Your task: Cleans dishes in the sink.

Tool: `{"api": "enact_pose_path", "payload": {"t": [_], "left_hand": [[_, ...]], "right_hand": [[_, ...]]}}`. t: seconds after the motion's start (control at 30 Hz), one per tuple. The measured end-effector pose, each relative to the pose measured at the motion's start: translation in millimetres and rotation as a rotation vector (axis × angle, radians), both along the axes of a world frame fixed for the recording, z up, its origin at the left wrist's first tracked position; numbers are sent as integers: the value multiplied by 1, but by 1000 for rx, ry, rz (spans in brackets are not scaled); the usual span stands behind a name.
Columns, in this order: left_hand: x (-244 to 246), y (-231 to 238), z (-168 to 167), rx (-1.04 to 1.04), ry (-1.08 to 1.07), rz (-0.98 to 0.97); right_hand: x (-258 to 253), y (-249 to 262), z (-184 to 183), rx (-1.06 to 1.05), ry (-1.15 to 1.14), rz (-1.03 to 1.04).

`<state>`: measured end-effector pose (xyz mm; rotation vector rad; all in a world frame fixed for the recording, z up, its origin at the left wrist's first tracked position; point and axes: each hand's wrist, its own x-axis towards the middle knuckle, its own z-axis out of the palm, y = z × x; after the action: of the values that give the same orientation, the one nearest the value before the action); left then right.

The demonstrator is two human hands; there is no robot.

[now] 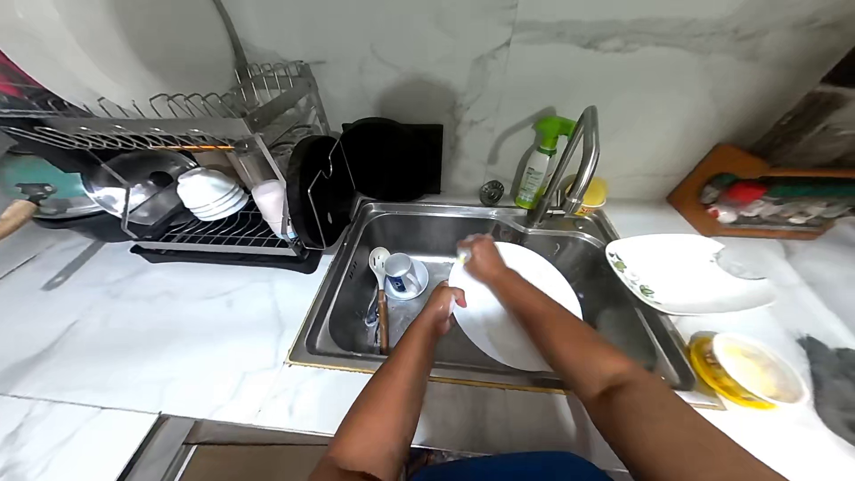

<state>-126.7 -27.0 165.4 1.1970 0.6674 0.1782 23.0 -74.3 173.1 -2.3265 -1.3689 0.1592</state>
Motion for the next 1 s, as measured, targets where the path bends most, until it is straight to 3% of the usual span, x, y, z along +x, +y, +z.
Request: {"api": "enact_pose_path", "payload": {"t": [0.07,0.1,0.2,0.27,0.4,0.47,0.53,0.6,0.63,0.67,0.73,0.8,0.83,0.9,1.0], "left_hand": [[1,1,-2,6,-21,7],[0,-1,-3,13,-38,21],[-1,-5,-4,21,-72,53],[-1,-5,-5,2,-49,25],[3,2,-5,5,-25,-19],[2,5,-8,39,-58,-12],[1,1,-8,57,-87,19],[1,-3,-8,59,-109,50],[0,-5,-8,42,-107,49],[-1,-6,-9,13,-95,31],[0,-4,-8,-56,-91,-3],[1,-1,-9,-93,-124,11],[0,-2,-9,-97,-129,22],[0,-5,-8,-90,-136,46],[-1,-7,-7,-98,-158,44]], "right_hand": [[-13,5,-15,114,-51,195],[-5,2,-24,152,-36,183],[41,-13,-30,67,47,-244],[43,-15,-15,-20,97,-368],[-16,2,-1,41,2,103],[-13,6,-19,134,-3,154],[20,-3,-33,111,22,-79],[41,-10,-22,15,67,-350],[37,-11,-13,-22,91,-389],[25,-10,-4,-26,101,-354],[-7,-1,7,-17,60,-96],[-21,8,-4,89,-49,157],[-15,9,-13,129,-55,176],[15,-4,-25,114,-15,-34],[48,-22,-8,-68,87,-460]]}}
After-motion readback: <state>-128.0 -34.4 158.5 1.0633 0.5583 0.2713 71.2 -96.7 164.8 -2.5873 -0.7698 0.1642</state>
